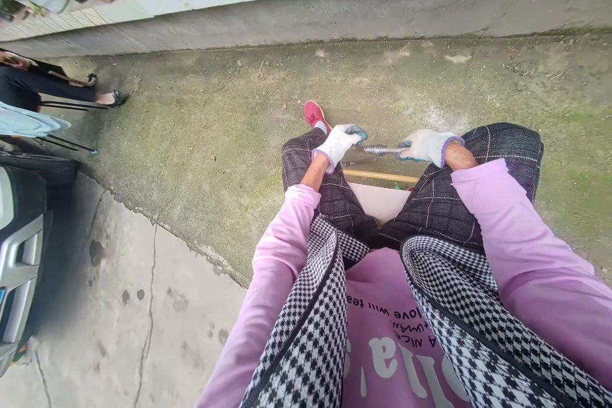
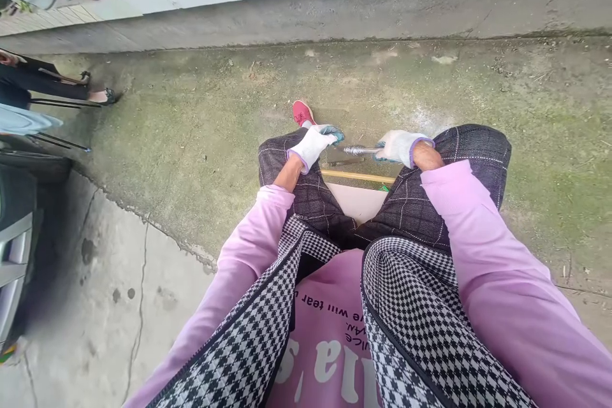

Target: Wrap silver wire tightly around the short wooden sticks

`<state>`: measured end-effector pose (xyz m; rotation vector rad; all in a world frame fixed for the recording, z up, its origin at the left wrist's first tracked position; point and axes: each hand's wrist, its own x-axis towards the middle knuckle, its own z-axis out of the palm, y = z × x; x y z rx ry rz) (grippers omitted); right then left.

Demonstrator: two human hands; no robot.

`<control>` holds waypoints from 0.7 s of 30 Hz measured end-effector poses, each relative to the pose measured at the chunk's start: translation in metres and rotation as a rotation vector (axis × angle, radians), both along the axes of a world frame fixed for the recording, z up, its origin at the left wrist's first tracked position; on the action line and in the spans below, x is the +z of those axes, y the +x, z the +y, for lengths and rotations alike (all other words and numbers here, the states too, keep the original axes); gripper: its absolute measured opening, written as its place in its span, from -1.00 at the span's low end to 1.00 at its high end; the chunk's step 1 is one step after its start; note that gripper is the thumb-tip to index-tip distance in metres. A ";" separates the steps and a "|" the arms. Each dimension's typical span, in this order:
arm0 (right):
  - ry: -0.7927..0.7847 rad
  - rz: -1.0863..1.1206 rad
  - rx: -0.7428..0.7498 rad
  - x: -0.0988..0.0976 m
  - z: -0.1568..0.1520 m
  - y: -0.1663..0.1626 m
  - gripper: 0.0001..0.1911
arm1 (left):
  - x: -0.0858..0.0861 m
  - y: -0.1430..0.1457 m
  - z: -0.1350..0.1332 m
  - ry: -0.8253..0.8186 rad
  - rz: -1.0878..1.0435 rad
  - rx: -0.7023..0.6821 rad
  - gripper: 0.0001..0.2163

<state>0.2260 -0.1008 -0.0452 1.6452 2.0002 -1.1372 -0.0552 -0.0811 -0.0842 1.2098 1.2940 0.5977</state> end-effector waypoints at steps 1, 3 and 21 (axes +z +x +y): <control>0.033 -0.019 -0.008 0.000 0.002 -0.002 -0.77 | 0.001 0.000 0.000 0.001 -0.006 -0.021 -0.96; 0.076 -0.014 -0.056 0.002 0.004 -0.004 -0.77 | 0.004 0.001 -0.002 -0.016 -0.025 -0.051 -0.97; -0.193 0.820 -0.623 0.052 -0.017 0.007 -0.41 | 0.009 0.005 0.008 0.023 -0.094 0.104 -0.97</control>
